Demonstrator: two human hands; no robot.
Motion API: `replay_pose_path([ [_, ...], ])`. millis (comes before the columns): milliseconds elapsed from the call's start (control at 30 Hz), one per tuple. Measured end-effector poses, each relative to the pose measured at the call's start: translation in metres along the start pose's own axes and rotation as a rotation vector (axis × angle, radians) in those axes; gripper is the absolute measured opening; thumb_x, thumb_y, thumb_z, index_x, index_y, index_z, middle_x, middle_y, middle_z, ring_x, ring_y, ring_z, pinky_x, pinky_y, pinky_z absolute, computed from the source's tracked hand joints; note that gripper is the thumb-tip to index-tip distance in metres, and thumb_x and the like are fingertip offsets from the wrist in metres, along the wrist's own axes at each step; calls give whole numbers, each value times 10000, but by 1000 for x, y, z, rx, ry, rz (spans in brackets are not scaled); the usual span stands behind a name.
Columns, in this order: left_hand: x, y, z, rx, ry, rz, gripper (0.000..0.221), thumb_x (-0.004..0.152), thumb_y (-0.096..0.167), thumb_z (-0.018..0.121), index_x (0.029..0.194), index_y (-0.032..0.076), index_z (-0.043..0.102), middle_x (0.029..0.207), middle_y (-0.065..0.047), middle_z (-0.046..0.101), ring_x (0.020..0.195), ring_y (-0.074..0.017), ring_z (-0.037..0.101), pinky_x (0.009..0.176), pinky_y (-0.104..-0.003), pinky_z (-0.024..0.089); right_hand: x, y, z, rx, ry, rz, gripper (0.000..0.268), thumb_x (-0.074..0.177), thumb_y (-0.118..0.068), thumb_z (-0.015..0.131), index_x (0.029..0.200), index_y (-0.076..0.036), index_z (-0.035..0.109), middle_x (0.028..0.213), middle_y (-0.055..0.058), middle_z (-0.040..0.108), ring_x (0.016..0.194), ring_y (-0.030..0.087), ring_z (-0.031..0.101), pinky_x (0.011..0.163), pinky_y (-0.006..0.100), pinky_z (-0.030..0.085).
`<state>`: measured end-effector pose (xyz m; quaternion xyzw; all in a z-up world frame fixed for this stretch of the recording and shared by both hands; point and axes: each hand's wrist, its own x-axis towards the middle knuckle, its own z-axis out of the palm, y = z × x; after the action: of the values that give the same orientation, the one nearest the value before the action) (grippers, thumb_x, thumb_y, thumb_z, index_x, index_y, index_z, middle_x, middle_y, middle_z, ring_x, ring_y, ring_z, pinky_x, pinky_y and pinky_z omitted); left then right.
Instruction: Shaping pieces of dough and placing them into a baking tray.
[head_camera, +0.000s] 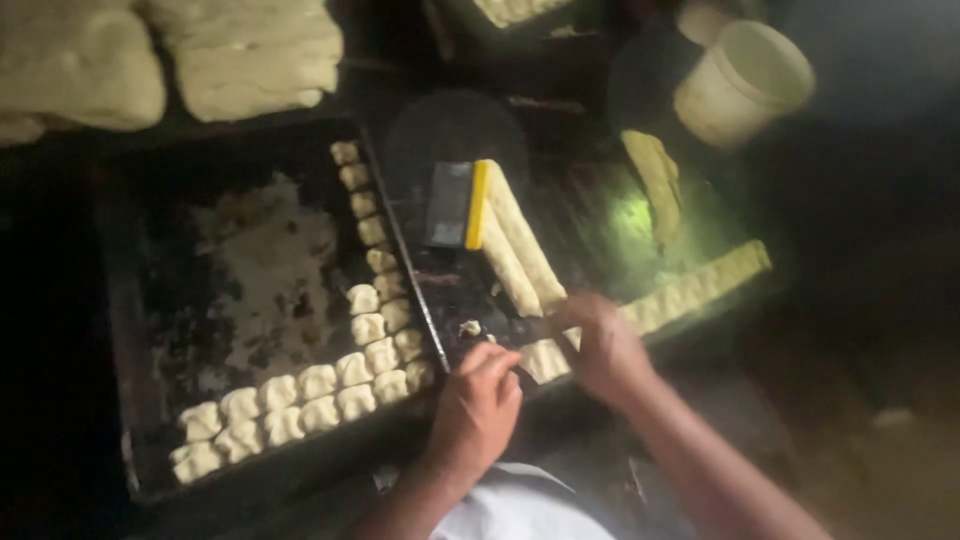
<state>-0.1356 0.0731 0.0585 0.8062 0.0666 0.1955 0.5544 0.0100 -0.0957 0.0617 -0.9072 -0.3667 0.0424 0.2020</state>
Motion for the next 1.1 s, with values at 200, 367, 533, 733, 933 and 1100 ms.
replay_pose_path([
  [200, -16, -3, 18, 23, -68, -90, 187, 849, 39, 657, 1025, -12, 691, 1033, -190, 675, 982, -386, 668, 846, -437, 551, 159, -22, 2, 80, 91, 293, 552, 927, -326, 753, 1369, -92, 519, 1129, 165, 681, 1037, 322, 686, 836, 445, 565],
  [367, -23, -16, 30, 14, -64, -70, 177, 806, 56, 659, 972, -4, 674, 1045, -206, 672, 1005, -402, 653, 866, -466, 539, 205, -57, 30, 155, 120, 390, 717, 859, -291, 804, 1453, -142, 431, 1171, 155, 670, 1003, 312, 681, 820, 423, 554],
  [533, -23, -18, 39, 50, -63, -171, 206, 838, 88, 676, 1026, 5, 700, 1057, -213, 692, 1022, -407, 654, 883, -467, 534, 165, -31, 9, 522, 193, 422, 529, 872, -130, 744, 1369, -116, 562, 1143, 96, 709, 953, 203, 707, 812, 337, 620],
  [733, -22, -35, 41, 32, -18, -54, 282, 861, 99, 690, 1111, -31, 694, 1148, -243, 698, 1106, -407, 654, 970, -455, 523, 10, 61, -28, 1197, 128, 389, 531, 910, -117, 707, 1409, -46, 537, 1153, 75, 654, 989, 185, 658, 802, 350, 542],
  [933, -11, -28, 34, 6, -47, -68, 258, 875, 69, 670, 1107, -46, 686, 1145, -249, 705, 1090, -420, 663, 949, -447, 539, -50, 25, -41, 103, -18, 221, 583, 934, -242, 696, 1381, 79, 504, 1127, 245, 674, 1011, 342, 653, 830, 443, 513],
  [1100, -10, -21, 29, -23, -60, -62, 280, 848, 41, 662, 1114, -39, 695, 1129, -239, 714, 1065, -417, 676, 922, -437, 556, -20, -3, -39, 277, -169, 1021, 569, 1099, -467, 440, 1241, 29, 681, 976, 297, 752, 926, 449, 685, 827, 521, 531],
])
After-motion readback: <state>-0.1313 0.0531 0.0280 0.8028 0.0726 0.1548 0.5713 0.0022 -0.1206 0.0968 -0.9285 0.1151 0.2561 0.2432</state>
